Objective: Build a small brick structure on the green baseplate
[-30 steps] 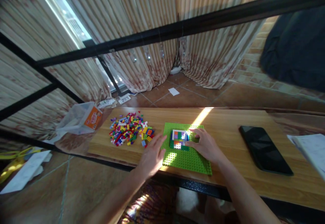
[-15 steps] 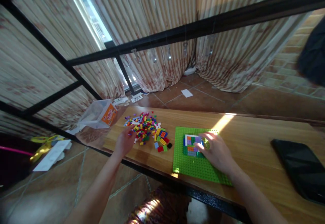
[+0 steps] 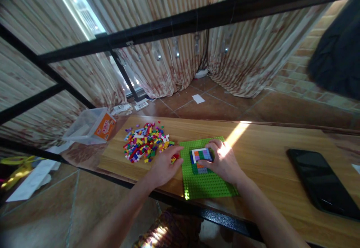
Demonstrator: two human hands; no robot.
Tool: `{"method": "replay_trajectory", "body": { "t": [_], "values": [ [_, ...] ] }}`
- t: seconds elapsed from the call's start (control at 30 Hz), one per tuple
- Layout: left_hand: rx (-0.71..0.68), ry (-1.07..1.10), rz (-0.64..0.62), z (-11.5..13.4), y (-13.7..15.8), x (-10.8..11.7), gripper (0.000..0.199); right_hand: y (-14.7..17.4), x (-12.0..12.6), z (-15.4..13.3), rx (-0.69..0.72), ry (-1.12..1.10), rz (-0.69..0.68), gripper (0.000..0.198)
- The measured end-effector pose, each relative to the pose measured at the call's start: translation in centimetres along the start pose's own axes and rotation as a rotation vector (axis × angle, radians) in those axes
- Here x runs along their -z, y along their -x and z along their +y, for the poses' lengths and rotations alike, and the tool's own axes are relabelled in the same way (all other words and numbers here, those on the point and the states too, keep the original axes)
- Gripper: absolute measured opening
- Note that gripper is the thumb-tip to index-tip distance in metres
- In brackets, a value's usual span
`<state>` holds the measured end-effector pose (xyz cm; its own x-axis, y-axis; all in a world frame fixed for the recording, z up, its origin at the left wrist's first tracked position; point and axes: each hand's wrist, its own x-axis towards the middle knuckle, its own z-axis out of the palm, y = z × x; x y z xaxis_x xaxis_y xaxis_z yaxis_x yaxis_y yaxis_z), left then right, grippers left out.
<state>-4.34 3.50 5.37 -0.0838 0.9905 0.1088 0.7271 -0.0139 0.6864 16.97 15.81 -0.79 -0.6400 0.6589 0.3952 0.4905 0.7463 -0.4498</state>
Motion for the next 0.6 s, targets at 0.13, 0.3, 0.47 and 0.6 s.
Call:
{"method": "replay_trajectory", "body": {
  "t": [0.13, 0.3, 0.47, 0.6],
  "values": [
    [-0.048, -0.082, -0.140, 1.2, -2.0, -2.9, 0.044, 0.1, 0.2, -0.2, 0.035, 0.059, -0.024, 0.045],
    [-0.075, -0.130, -0.176, 1.0, -3.0, -3.7, 0.042, 0.0, 0.3, -0.1, 0.039, 0.080, -0.033, 0.042],
    [-0.053, -0.138, -0.234, 1.1, -3.6, -3.5, 0.041, -0.1, 0.3, 0.0, 0.059, 0.077, -0.029, 0.039],
    [-0.043, -0.117, -0.251, 0.9, -4.0, -3.3, 0.043, -0.2, 0.1, -0.2, 0.043, 0.062, -0.011, 0.038]
  ]
}}
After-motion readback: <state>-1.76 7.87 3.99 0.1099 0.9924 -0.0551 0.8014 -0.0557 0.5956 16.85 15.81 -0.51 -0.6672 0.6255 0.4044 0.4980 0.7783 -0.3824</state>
